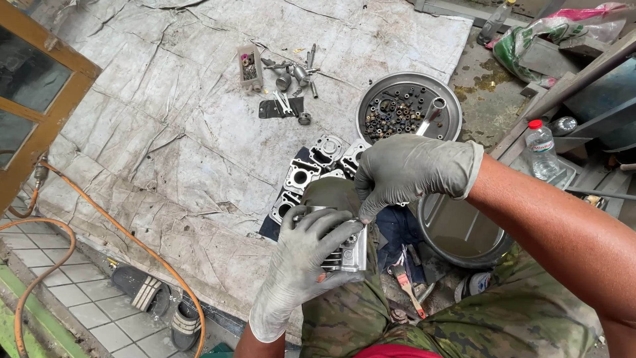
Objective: Assembling motorcycle engine components by tightening bolts on a cylinder head using a wrench.
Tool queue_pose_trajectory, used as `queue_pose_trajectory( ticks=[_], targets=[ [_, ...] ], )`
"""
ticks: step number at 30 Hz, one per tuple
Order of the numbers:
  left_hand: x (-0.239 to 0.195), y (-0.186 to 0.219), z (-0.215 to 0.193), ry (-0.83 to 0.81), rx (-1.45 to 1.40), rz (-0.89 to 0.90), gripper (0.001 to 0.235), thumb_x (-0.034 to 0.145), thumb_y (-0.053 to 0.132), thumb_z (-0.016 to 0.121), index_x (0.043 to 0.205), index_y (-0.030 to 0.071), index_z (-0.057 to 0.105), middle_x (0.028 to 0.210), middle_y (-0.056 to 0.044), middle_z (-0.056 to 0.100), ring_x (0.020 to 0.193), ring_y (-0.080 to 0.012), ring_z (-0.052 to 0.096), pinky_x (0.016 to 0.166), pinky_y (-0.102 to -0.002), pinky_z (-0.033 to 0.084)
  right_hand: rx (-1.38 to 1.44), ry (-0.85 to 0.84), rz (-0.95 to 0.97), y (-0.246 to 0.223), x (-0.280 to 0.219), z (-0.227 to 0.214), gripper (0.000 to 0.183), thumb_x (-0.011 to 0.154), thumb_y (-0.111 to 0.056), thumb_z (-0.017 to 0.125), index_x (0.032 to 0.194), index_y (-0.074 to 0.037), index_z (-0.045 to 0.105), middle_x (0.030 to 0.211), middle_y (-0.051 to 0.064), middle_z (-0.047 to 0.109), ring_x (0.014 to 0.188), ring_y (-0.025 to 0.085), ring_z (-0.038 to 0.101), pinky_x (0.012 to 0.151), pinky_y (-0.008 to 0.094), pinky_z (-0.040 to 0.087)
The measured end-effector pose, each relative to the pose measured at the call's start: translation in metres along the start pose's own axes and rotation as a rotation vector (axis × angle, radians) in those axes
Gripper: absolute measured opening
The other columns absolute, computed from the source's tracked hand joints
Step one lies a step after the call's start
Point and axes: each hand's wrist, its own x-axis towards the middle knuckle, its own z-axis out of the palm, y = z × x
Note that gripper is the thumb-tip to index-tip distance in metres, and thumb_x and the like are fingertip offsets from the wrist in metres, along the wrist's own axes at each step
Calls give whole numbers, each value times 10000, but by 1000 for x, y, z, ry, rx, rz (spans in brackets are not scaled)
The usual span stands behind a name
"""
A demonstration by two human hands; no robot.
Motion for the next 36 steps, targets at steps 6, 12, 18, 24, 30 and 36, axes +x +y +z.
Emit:
queue_pose_trajectory(
  ticks=[6, 12, 18, 24, 30, 36],
  targets=[
    [2, -2, 2, 30, 20, -41, 782, 673, 612, 849, 1327, 248, 622, 1331, -14, 632, 1245, -212, 596, 1136, -575, 310, -20, 49, -28, -1, -12, -2, 284, 821, -464, 721, 1012, -273, 810, 756, -28, 757, 641, 217, 656, 711, 366, 566],
    [2, 1, -2, 72, 3, -42, 770, 664, 609, 848, 1299, 227, 638, 1318, -6, 642, 1232, -208, 607, 1104, -558, 349, 15, 199, -125, 26, -18, 6, 232, 833, -349, 770, 1055, -300, 815, 1025, -114, 832, 818, 102, 821, 801, 281, 680],
    [1, 0, 3, 76, -9, -30, 772, 674, 623, 828, 1313, 236, 631, 1337, -8, 643, 1258, -214, 594, 1120, -548, 326, 29, 371, -330, 35, -10, 8, 195, 740, -236, 820, 934, -248, 834, 863, -70, 837, 672, 194, 781, 648, 339, 627],
    [2, 0, 7, 77, -125, -137, 934, 519, 594, 911, 1295, 163, 621, 1293, -5, 700, 1240, -215, 637, 1157, -516, 298, -33, 146, -82, 13, -7, -13, 247, 804, -361, 803, 1041, -293, 814, 907, -98, 835, 752, 148, 767, 806, 309, 605],
    [-4, -6, 12, 126, -95, -67, 956, 587, 588, 887, 1361, 126, 568, 1367, -19, 655, 1281, -198, 599, 1163, -490, 298, -63, 72, -70, 6, -7, -16, 252, 807, -403, 788, 1047, -338, 825, 962, -157, 838, 813, 99, 783, 868, 284, 595],
    [-8, -11, 17, 153, -97, -143, 906, 569, 660, 873, 1285, 156, 641, 1313, -3, 697, 1257, -200, 614, 1141, -542, 288, 2, 38, 111, 9, -26, 13, 211, 895, -398, 715, 1095, -388, 781, 872, -109, 798, 777, 107, 744, 797, 301, 627]
  ],
)
